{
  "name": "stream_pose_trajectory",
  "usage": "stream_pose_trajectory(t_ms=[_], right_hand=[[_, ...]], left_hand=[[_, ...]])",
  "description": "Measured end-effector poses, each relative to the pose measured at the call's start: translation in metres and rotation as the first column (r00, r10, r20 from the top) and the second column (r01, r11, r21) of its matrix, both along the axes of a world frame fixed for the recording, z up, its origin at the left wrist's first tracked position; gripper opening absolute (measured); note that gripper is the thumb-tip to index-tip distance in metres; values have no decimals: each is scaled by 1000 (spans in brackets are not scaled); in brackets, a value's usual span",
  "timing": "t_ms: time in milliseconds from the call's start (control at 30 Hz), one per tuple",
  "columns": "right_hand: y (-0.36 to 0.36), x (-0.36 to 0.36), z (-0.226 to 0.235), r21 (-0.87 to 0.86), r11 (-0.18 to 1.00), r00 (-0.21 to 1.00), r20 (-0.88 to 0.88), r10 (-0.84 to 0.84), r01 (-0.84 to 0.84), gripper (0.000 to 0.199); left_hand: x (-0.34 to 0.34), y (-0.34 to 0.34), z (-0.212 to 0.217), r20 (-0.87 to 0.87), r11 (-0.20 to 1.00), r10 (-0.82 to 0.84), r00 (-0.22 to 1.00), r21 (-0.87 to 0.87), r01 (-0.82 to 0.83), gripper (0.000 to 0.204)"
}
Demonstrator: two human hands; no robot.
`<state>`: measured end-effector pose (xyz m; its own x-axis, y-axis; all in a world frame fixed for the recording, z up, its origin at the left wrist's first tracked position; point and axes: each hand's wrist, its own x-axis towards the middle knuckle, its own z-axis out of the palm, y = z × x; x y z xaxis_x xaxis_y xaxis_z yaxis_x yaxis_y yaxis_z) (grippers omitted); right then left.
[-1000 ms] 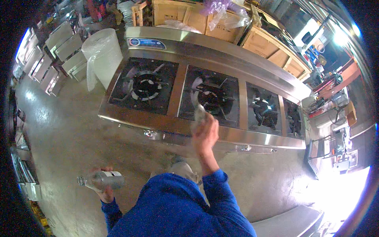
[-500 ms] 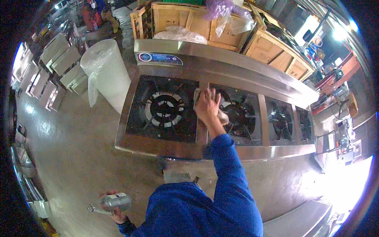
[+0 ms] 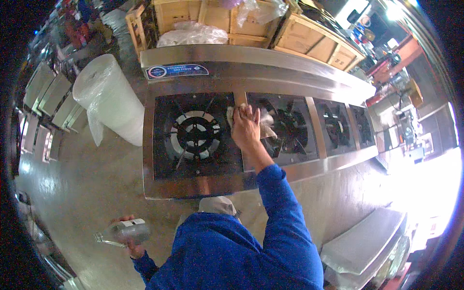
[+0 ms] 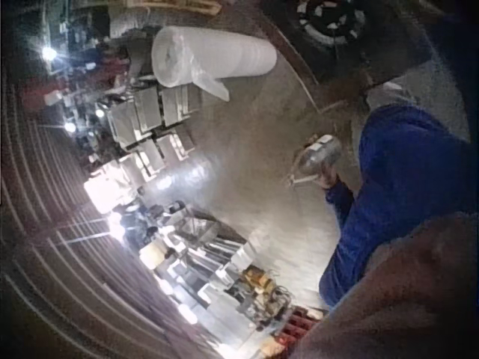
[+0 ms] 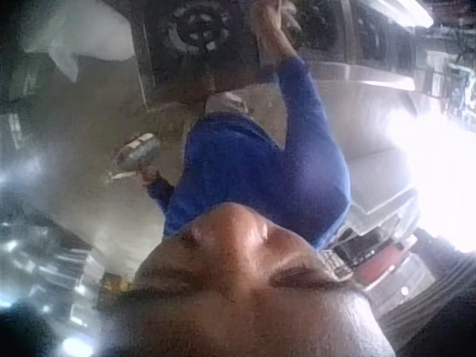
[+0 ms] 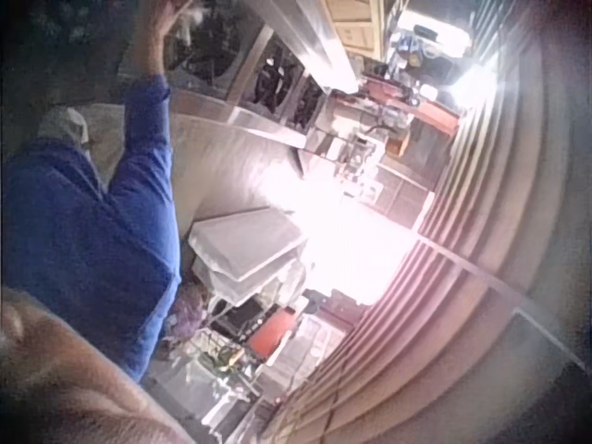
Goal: The person cleans a stainless steel commercial gas range in a warehouse. They spray liquid from a clear bottle onto the surface and wipe it with a cloth, working on the front panel, sides, and top surface around the burners.
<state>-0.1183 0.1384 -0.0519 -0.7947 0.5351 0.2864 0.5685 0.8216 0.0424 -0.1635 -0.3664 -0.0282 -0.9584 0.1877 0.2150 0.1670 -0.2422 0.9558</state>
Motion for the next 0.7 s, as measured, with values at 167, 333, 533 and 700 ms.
stream_pose_trajectory(t_ms=[167,333,533,700], right_hand=[[-89,77,-2,-28,1000,994,-106,-5,2,51],[-147,141,-8,-63,995,961,-262,-89,75,33],[-217,213,-4,-672,727,766,-394,-508,137,9],[-329,204,-14,-851,508,906,-107,-410,130,17]], left_hand=[[-7,-17,8,-20,987,-160,987,0,160,86],[-3,-49,16,-78,972,-226,971,46,230,86],[20,-94,5,63,942,-336,940,42,334,81],[35,-90,-14,149,856,-510,847,-11,517,81]])
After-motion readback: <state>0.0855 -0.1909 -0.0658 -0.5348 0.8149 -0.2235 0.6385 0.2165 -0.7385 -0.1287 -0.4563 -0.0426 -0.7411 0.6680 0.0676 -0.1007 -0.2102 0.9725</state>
